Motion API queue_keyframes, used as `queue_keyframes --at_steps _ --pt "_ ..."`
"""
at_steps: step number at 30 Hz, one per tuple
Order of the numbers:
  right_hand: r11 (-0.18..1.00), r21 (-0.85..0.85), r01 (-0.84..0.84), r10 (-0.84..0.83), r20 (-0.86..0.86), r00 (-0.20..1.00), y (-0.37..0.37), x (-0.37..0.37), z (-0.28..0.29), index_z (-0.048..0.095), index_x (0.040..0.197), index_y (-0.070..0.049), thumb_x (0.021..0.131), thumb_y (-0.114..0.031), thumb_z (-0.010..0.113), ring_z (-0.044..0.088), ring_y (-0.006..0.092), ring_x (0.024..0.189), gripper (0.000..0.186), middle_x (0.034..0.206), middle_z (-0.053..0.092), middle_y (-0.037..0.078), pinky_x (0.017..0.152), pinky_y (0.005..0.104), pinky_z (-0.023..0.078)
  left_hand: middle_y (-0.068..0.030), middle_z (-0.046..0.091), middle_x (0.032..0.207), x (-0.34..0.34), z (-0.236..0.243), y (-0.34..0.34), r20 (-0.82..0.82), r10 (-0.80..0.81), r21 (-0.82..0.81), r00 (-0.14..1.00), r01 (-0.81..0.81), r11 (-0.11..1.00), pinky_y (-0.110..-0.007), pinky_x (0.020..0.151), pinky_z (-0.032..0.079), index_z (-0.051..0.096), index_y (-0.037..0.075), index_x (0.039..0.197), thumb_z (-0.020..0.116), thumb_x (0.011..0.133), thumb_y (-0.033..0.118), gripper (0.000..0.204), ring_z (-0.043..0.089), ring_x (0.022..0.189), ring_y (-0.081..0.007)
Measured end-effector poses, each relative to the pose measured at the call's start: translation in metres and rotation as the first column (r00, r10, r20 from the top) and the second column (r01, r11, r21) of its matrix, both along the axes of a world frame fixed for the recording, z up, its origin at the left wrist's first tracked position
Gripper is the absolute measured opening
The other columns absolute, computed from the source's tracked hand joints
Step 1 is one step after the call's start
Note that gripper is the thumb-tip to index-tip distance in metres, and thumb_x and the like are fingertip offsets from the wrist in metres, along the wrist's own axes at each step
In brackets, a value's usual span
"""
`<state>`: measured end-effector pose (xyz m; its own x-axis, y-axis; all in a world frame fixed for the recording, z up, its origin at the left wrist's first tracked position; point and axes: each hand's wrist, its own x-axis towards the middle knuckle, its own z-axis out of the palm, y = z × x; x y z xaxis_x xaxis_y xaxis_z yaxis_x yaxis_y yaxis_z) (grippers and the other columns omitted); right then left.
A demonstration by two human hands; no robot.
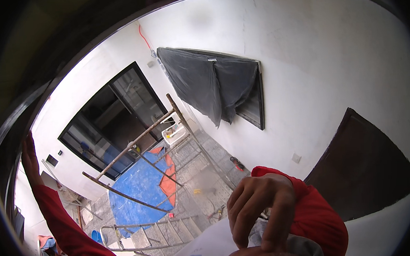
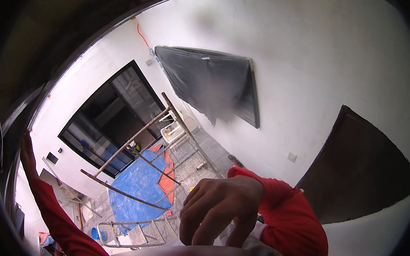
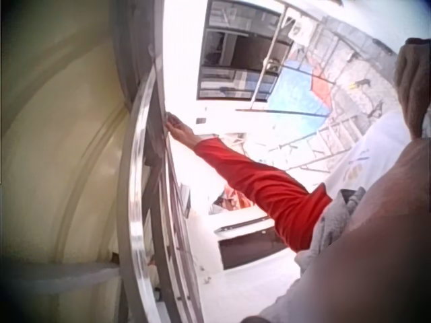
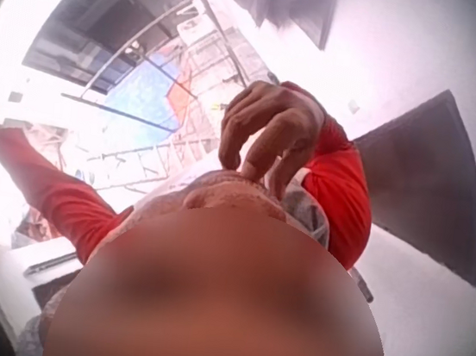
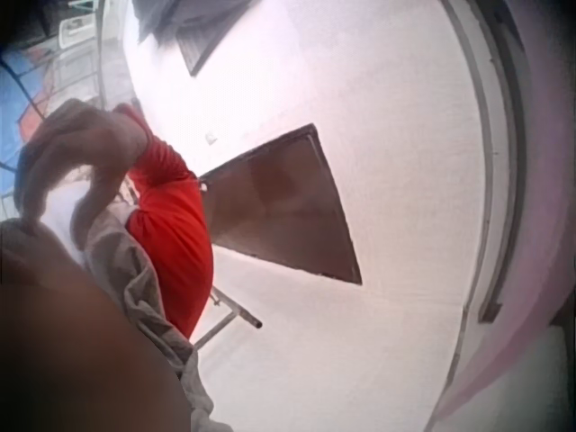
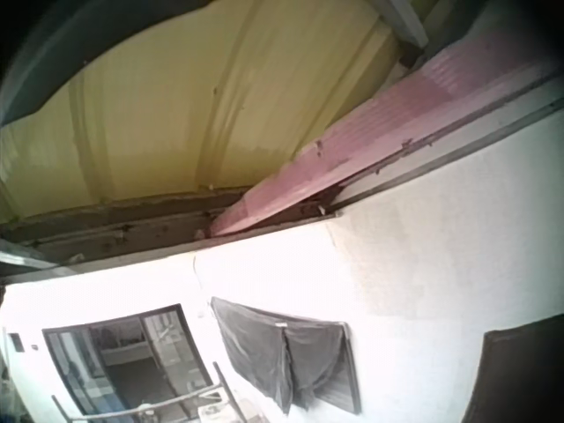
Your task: The person positions and aligns a long metal frame along the top of a doorway, repeatedly adjusting its placement with both hands. They hold the frame in place while checking alignment and making small shifts to fit it into the opening.
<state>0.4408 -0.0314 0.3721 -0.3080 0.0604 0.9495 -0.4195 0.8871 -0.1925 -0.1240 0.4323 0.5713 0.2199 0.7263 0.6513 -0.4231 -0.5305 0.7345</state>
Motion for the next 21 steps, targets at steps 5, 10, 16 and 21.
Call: queue_keyframes --at_steps 5,10,16,21 --pt "1.000 -0.017 0.009 -0.009 -0.001 1.000 0.002 -0.001 0.002 0.062 0.115 -0.011 0.090 -0.036 0.072 0.070 0.0228 0.068 0.036 0.092 0.068 0.018 0.056 0.0311 0.056 -0.0189 0.043 0.149 0.009 0.000 -0.010 -0.126 0.090 0.112 0.988 -0.076 0.991 -0.036 0.120 0.029 0.037 -0.002 0.146 0.044 0.106 0.028 0.051 0.041 0.140 -0.0244" --pt "1.000 0.021 0.006 -0.007 0.024 1.000 0.003 -0.001 0.005 0.064 0.112 -0.010 0.090 -0.035 0.073 0.070 0.0226 0.068 0.034 0.093 0.068 0.017 0.057 0.0310 0.056 -0.0175 0.046 0.147 0.017 -0.002 -0.021 -0.122 0.220 0.117 0.968 -0.206 0.972 -0.035 0.118 0.033 0.040 -0.003 0.145 0.043 0.106 0.029 0.050 0.043 0.138 -0.0231" --pt "0.998 0.040 0.051 -0.052 0.031 0.998 0.007 -0.007 0.006 0.064 0.113 -0.011 0.090 -0.033 0.073 0.071 0.0236 0.069 0.034 0.096 0.068 0.019 0.057 0.0310 0.057 -0.0158 0.048 0.145 0.015 -0.002 -0.018 -0.226 0.330 0.214 0.916 -0.284 0.935 -0.033 0.117 0.035 0.042 -0.005 0.143 0.041 0.107 0.028 0.049 0.045 0.136 -0.0219" --pt "0.997 0.039 0.066 -0.068 0.041 0.997 0.009 -0.014 0.007 0.065 0.115 -0.012 0.091 -0.031 0.072 0.072 0.0224 0.071 0.032 0.099 0.068 0.019 0.057 0.0298 0.057 -0.0193 0.046 0.146 0.024 -0.003 -0.028 -0.161 0.275 0.183 0.948 -0.245 0.952 -0.034 0.116 0.037 0.039 -0.008 0.143 0.043 0.106 0.027 0.051 0.045 0.135 -0.0252"
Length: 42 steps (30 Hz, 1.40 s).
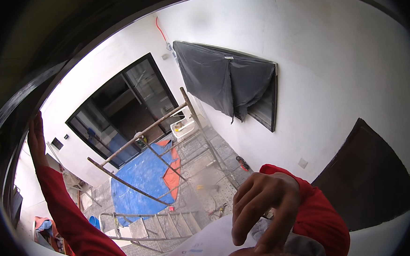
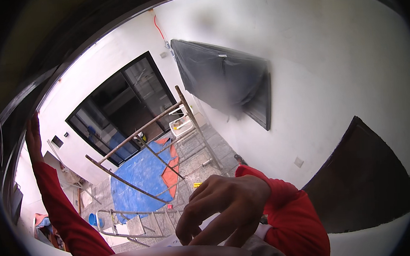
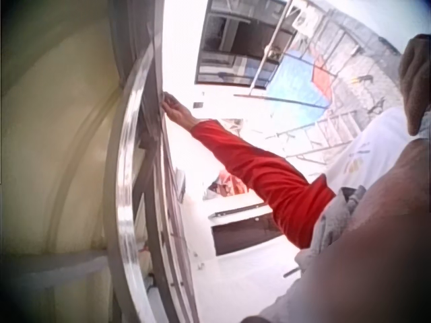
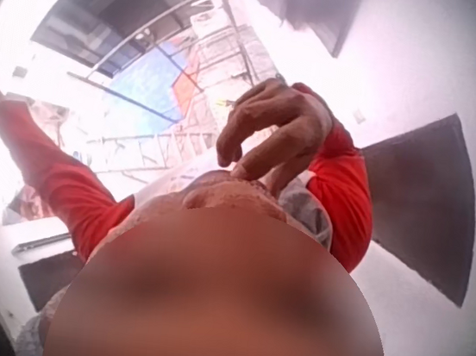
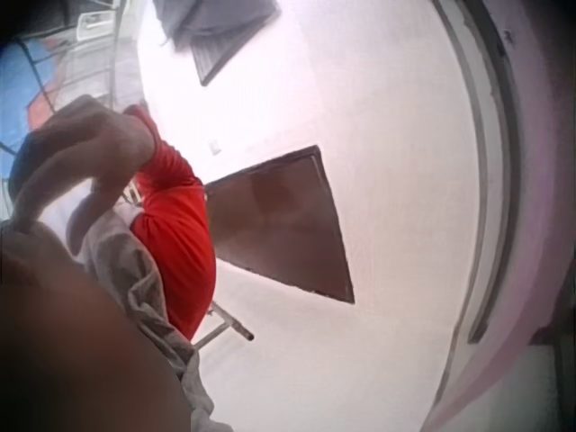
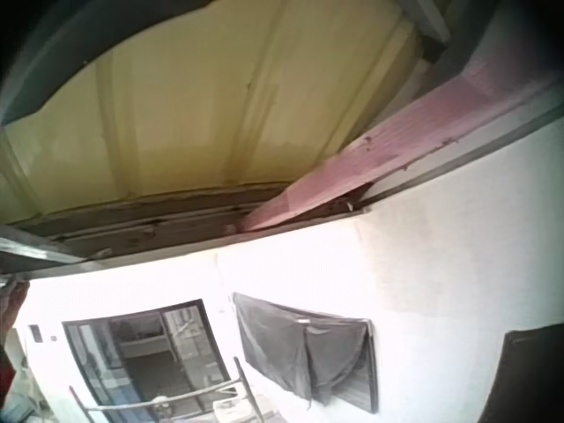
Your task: The person positions and aligns a long metal frame along the top of a doorway, repeatedly adjusting its placement with both hands. They hold the frame in place while checking alignment and making small shifts to fit it into the opening.
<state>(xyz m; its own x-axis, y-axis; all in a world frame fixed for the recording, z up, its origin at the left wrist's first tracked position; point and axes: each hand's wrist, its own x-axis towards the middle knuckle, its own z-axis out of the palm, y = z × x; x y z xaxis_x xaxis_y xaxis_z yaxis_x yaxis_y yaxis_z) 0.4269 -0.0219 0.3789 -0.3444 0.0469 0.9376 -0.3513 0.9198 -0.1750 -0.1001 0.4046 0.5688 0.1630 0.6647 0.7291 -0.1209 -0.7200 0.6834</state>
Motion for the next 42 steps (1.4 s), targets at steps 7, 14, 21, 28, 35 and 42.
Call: queue_keyframes --at_steps 7,14,21,28,35,42 --pt "1.000 0.027 -0.010 0.008 0.064 0.998 0.009 -0.010 0.006 0.066 0.112 -0.014 0.089 -0.031 0.073 0.073 0.0227 0.073 0.029 0.102 0.068 0.018 0.058 0.0298 0.059 -0.0233 0.053 0.136 0.008 0.002 -0.007 0.258 -0.229 -0.094 0.939 0.261 0.961 -0.037 0.111 0.045 0.046 -0.008 0.136 0.057 0.100 0.014 0.044 0.054 0.127 -0.0290" --pt "0.948 0.162 0.276 -0.277 -0.013 0.961 0.041 -0.026 0.044 0.066 0.108 -0.013 0.086 -0.029 0.076 0.070 0.0216 0.079 0.029 0.099 0.068 0.014 0.061 0.0325 0.058 -0.0229 0.057 0.132 0.015 0.001 -0.013 0.297 -0.192 -0.062 0.935 0.220 0.974 -0.035 0.107 0.050 0.050 -0.006 0.132 0.058 0.099 0.012 0.039 0.058 0.123 -0.0299" --pt "0.018 0.541 0.841 -0.886 -0.381 0.263 0.221 -0.057 0.159 0.066 0.111 -0.012 0.082 -0.024 0.078 0.066 0.0243 0.090 0.033 0.099 0.067 0.006 0.080 0.0339 0.054 -0.0208 0.067 0.115 0.024 0.000 -0.021 0.293 -0.225 0.018 0.929 0.230 0.973 -0.036 0.099 0.056 0.061 -0.004 0.117 0.063 0.096 0.010 0.025 0.067 0.109 -0.0297" --pt "-0.136 0.594 0.793 -0.849 -0.483 0.217 0.318 -0.101 0.213 0.067 0.108 -0.013 0.081 -0.022 0.077 0.066 0.0242 0.090 0.030 0.098 0.068 0.005 0.079 0.0380 0.054 -0.0192 0.069 0.113 0.024 -0.003 -0.024 0.235 -0.212 0.043 0.949 0.207 0.977 -0.035 0.100 0.054 0.064 -0.003 0.114 0.064 0.096 0.016 0.026 0.067 0.109 -0.0282" --pt "-0.141 0.610 0.779 -0.832 -0.499 0.241 0.326 -0.114 0.214 0.066 0.094 -0.011 0.083 -0.017 0.075 0.064 0.0250 0.083 0.015 0.085 0.064 0.006 0.074 0.0386 0.053 -0.0198 0.068 0.115 0.025 -0.005 -0.026 0.254 -0.206 0.053 0.945 0.199 0.979 -0.036 0.100 0.054 0.062 -0.004 0.117 0.065 0.096 0.018 0.031 0.066 0.112 -0.0284" --pt "-0.148 0.601 0.786 -0.853 -0.479 0.206 0.320 -0.120 0.211 0.062 0.081 -0.010 0.082 -0.013 0.074 0.062 0.0251 0.077 0.013 0.078 0.062 0.006 0.067 0.0380 0.052 -0.0194 0.066 0.118 0.028 -0.012 -0.025 0.246 -0.154 0.077 0.957 0.139 0.987 -0.037 0.097 0.056 0.059 -0.002 0.121 0.068 0.094 0.027 0.041 0.066 0.111 -0.0308"
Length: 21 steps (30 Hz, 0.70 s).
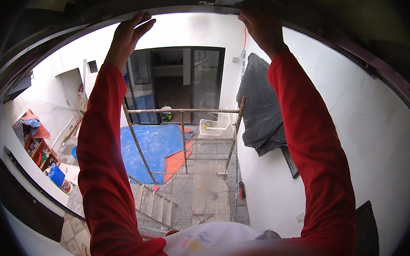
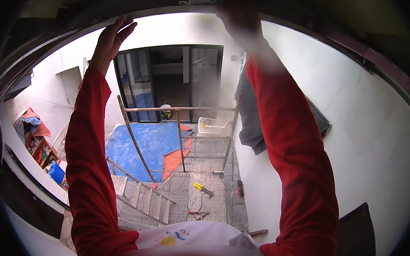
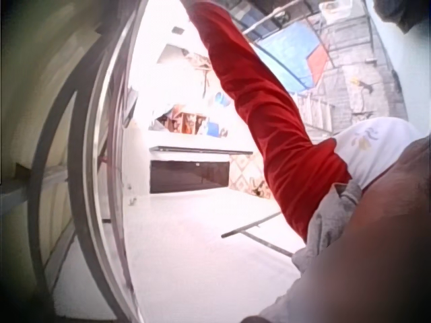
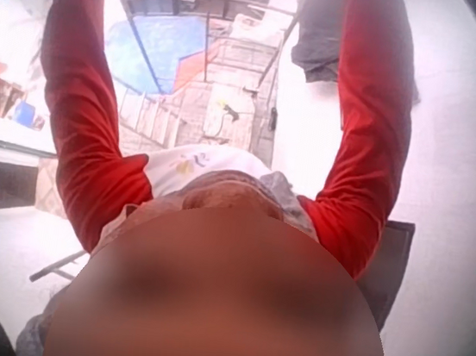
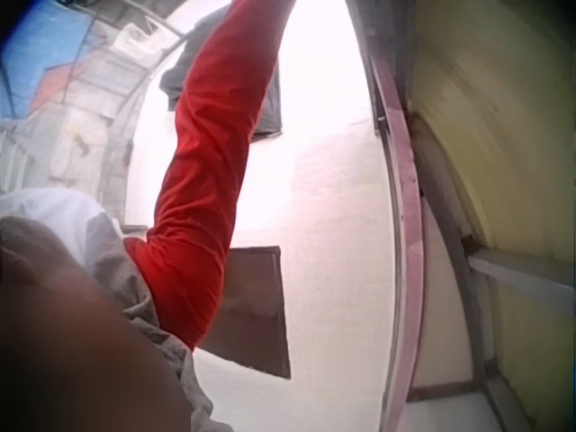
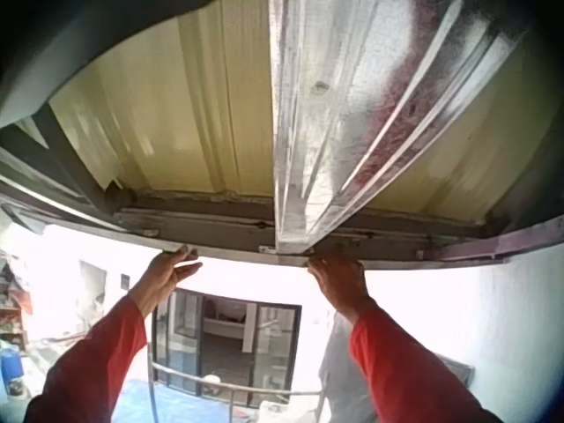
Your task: The person positions and aligns a long metal frame along the top of a doorway, repeatedly adjusting its placement with both hands. They hold the frame in place while checking alignment and making small shifts to fit it into the opening.
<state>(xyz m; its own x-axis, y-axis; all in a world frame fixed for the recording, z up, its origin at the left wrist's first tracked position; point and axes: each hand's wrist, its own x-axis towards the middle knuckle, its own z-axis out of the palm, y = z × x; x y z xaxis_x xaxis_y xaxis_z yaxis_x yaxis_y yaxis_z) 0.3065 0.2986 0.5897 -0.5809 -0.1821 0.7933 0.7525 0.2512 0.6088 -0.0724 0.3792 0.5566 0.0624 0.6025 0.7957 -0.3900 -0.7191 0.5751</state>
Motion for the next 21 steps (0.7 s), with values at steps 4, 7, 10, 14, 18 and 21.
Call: queue_keyframes --at_steps 4,7,10,14,18,21 --pt "0.999 0.018 -0.034 0.033 0.015 0.999 0.002 0.000 0.000 0.063 0.082 -0.011 0.083 -0.015 0.074 0.062 0.0252 0.074 0.012 0.078 0.062 0.006 0.065 0.0367 0.052 -0.0185 0.068 0.113 -0.003 -0.005 0.000 -0.088 0.085 0.013 0.992 -0.084 0.996 -0.037 0.094 0.057 0.060 -0.001 0.116 0.070 0.091 0.040 0.049 0.069 0.104 -0.0290" --pt "1.000 -0.006 0.001 -0.001 -0.009 1.000 0.005 0.003 -0.001 0.063 0.083 -0.011 0.084 -0.018 0.073 0.062 0.0254 0.070 0.012 0.076 0.063 0.007 0.062 0.0360 0.051 -0.0160 0.069 0.106 -0.008 -0.012 -0.010 -0.288 0.289 -0.006 0.913 -0.304 0.953 -0.034 0.089 0.058 0.061 0.002 0.111 0.073 0.086 0.049 0.054 0.072 0.094 -0.0253" --pt "0.998 -0.056 0.043 -0.045 -0.049 0.998 0.009 0.003 -0.003 0.063 0.083 -0.011 0.086 -0.019 0.073 0.062 0.0256 0.067 0.013 0.075 0.062 0.008 0.060 0.0355 0.051 -0.0093 0.068 0.095 -0.009 -0.021 -0.029 -0.299 0.799 0.441 0.521 -0.667 0.600 -0.031 0.075 0.058 0.060 0.010 0.112 0.077 0.081 0.050 0.054 0.070 0.084 -0.0187" --pt "0.999 -0.022 0.050 -0.050 -0.033 0.998 0.008 -0.003 -0.003 0.063 0.083 -0.010 0.087 -0.020 0.072 0.061 0.0264 0.067 0.014 0.074 0.061 0.009 0.061 0.0362 0.050 -0.0040 0.067 0.091 -0.001 -0.003 -0.033 0.553 0.833 0.706 -0.017 -0.521 -0.479 -0.034 0.076 0.055 0.061 0.013 0.112 0.078 0.080 0.044 0.047 0.067 0.084 -0.0215" --pt "0.999 0.004 0.034 -0.034 0.043 0.998 0.005 -0.007 0.002 0.060 0.083 -0.008 0.088 -0.019 0.071 0.058 0.0281 0.068 0.016 0.076 0.059 0.009 0.062 0.0384 0.048 -0.0078 0.068 0.105 -0.012 0.027 -0.010 0.412 0.908 0.855 0.071 -0.375 -0.358 -0.038 0.085 0.054 0.060 0.013 0.119 0.074 0.086 0.035 0.042 0.066 0.095 -0.0262" --pt "0.997 0.019 0.073 -0.074 0.050 0.996 0.005 -0.007 0.002 0.060 0.083 -0.008 0.089 -0.020 0.071 0.058 0.0280 0.068 0.017 0.077 0.059 0.008 0.062 0.0385 0.049 -0.0080 0.070 0.101 -0.019 0.031 0.004 0.343 0.936 0.887 0.085 -0.358 -0.292 -0.039 0.082 0.057 0.064 0.013 0.113 0.069 0.091 0.030 0.028 0.069 0.092 -0.0260"
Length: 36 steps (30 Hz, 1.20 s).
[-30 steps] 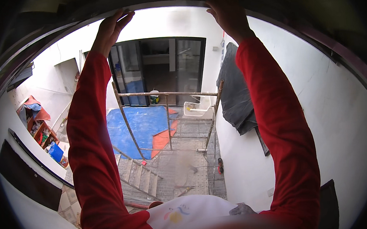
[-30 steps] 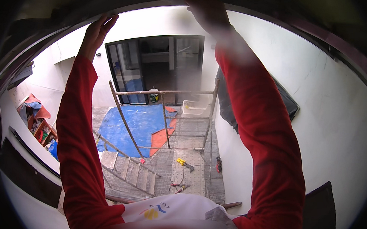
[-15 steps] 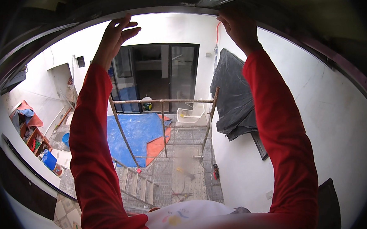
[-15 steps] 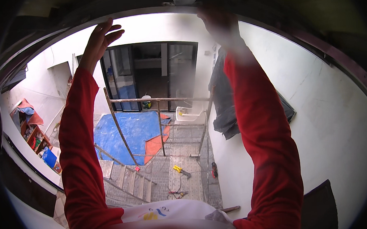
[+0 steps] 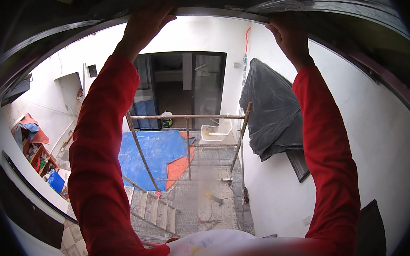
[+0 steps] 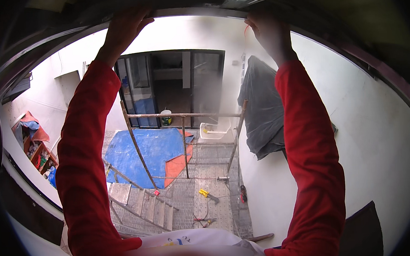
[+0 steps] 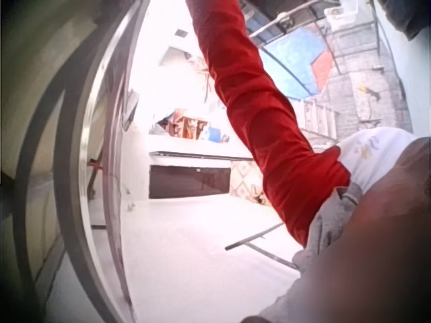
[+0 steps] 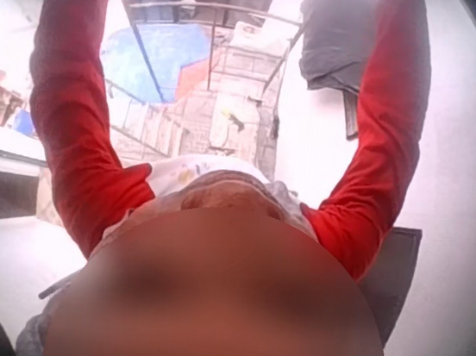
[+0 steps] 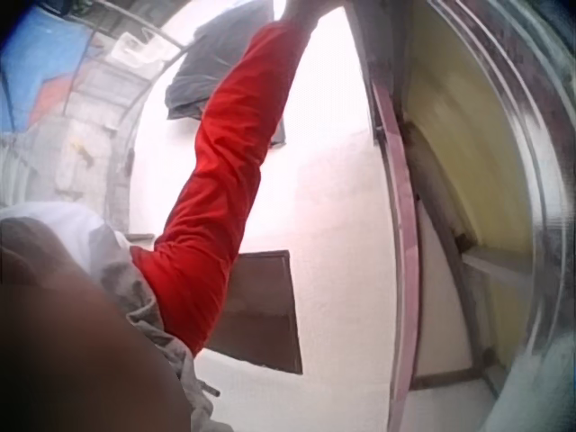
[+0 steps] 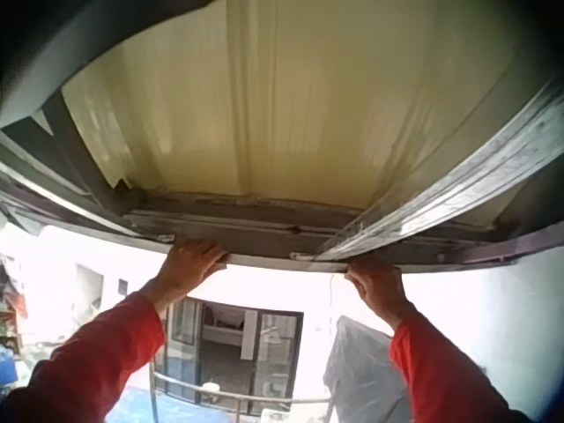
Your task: The person positions and aligns a long metal frame along the top of a doorway, repeatedly adjusting its placement with both hands. They hold the frame in place while checking alignment and making small shifts to fit it into the opening.
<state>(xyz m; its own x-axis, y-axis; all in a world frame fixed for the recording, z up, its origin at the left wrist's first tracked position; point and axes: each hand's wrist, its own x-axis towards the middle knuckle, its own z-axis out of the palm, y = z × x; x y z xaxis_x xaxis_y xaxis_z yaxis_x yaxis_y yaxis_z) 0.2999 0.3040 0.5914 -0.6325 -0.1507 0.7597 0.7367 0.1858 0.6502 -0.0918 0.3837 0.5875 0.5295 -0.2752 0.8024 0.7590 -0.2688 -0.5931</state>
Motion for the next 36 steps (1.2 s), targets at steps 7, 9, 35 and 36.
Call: queue_keyframes --at_steps 7,9,35,36 --pt "0.998 -0.019 0.055 -0.056 -0.099 0.993 0.009 0.002 -0.007 0.065 0.094 -0.011 0.091 -0.024 0.069 0.065 0.0280 0.076 0.014 0.086 0.066 0.008 0.066 0.0374 0.052 -0.0092 0.069 0.100 0.001 -0.003 0.010 -0.001 0.005 0.015 1.000 -0.005 1.000 -0.039 0.079 0.057 0.064 0.012 0.112 0.069 0.091 0.031 0.029 0.069 0.091 -0.0270" --pt "0.996 -0.025 0.084 -0.087 -0.143 0.986 0.011 0.001 -0.009 0.067 0.100 -0.012 0.092 -0.025 0.068 0.067 0.0278 0.081 0.015 0.091 0.069 0.007 0.068 0.0364 0.054 -0.0089 0.069 0.096 0.004 -0.003 0.008 0.008 0.009 0.105 1.000 -0.010 0.994 -0.039 0.078 0.057 0.064 0.011 0.109 0.070 0.090 0.030 0.028 0.069 0.088 -0.0278" --pt "0.993 0.016 0.113 -0.110 -0.137 0.984 0.014 -0.009 -0.014 0.065 0.113 -0.011 0.090 -0.020 0.068 0.065 0.0334 0.091 0.025 0.100 0.066 0.015 0.077 0.0409 0.053 -0.0090 0.059 0.085 0.010 -0.008 0.000 0.108 -0.049 -0.081 0.993 0.058 0.995 -0.044 0.069 0.052 0.061 0.009 0.091 0.072 0.085 0.031 0.026 0.062 0.080 -0.0315" --pt "0.994 -0.052 0.093 -0.102 -0.196 0.975 0.012 -0.010 -0.017 0.064 0.113 -0.009 0.088 -0.017 0.068 0.064 0.0367 0.093 0.027 0.101 0.065 0.018 0.078 0.0437 0.052 -0.0090 0.059 0.085 0.010 -0.007 0.000 0.108 -0.055 -0.085 0.993 0.065 0.994 -0.044 0.069 0.052 0.061 0.009 0.091 0.072 0.084 0.030 0.026 0.062 0.080 -0.0315"
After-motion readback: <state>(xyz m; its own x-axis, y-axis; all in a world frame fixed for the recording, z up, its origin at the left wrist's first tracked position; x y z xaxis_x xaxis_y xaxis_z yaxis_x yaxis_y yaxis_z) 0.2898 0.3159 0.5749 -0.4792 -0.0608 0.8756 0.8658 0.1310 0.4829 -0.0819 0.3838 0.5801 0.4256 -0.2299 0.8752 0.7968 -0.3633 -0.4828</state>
